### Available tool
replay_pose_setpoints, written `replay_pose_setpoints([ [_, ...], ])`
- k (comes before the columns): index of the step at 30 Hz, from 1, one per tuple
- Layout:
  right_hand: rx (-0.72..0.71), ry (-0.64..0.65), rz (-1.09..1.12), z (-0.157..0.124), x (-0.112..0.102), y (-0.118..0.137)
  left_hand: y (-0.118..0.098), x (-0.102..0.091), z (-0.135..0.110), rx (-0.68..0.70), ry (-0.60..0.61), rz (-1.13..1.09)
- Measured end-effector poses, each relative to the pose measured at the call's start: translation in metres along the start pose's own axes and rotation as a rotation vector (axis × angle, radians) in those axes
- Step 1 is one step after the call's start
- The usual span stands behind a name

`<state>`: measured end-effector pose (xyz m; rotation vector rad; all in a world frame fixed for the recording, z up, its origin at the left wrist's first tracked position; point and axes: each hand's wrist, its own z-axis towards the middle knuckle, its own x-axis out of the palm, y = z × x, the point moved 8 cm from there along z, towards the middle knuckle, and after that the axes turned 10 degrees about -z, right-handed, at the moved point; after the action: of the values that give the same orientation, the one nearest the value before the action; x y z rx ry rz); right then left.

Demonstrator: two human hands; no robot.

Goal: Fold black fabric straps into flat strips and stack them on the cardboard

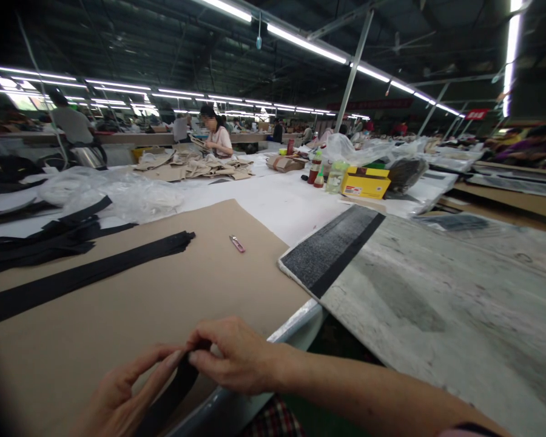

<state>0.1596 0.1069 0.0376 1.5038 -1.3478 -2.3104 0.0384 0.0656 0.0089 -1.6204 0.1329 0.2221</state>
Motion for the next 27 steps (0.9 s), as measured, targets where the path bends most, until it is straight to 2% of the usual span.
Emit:
replay_pose_setpoints([
  [6,0.043,0.008,0.037,0.001,0.0013,-0.0012,0.0047,-0.0003,-0.0004,-0.034,0.014,-0.017],
  [20,0.014,-0.008,0.02,-0.0001,0.0016,-0.0017,0.0057,-0.0007,0.0019,-0.027,0.008,-0.035],
  [24,0.092,-0.026,0.097,0.0011,-0.0015,-0.0047,0.0085,0.0012,0.0004,-0.016,0.002,-0.033],
  [27,0.161,-0.048,0.198,0.0025,-0.0012,-0.0093,0.0083,0.0012,-0.0008,0.02,-0.046,0.015],
])
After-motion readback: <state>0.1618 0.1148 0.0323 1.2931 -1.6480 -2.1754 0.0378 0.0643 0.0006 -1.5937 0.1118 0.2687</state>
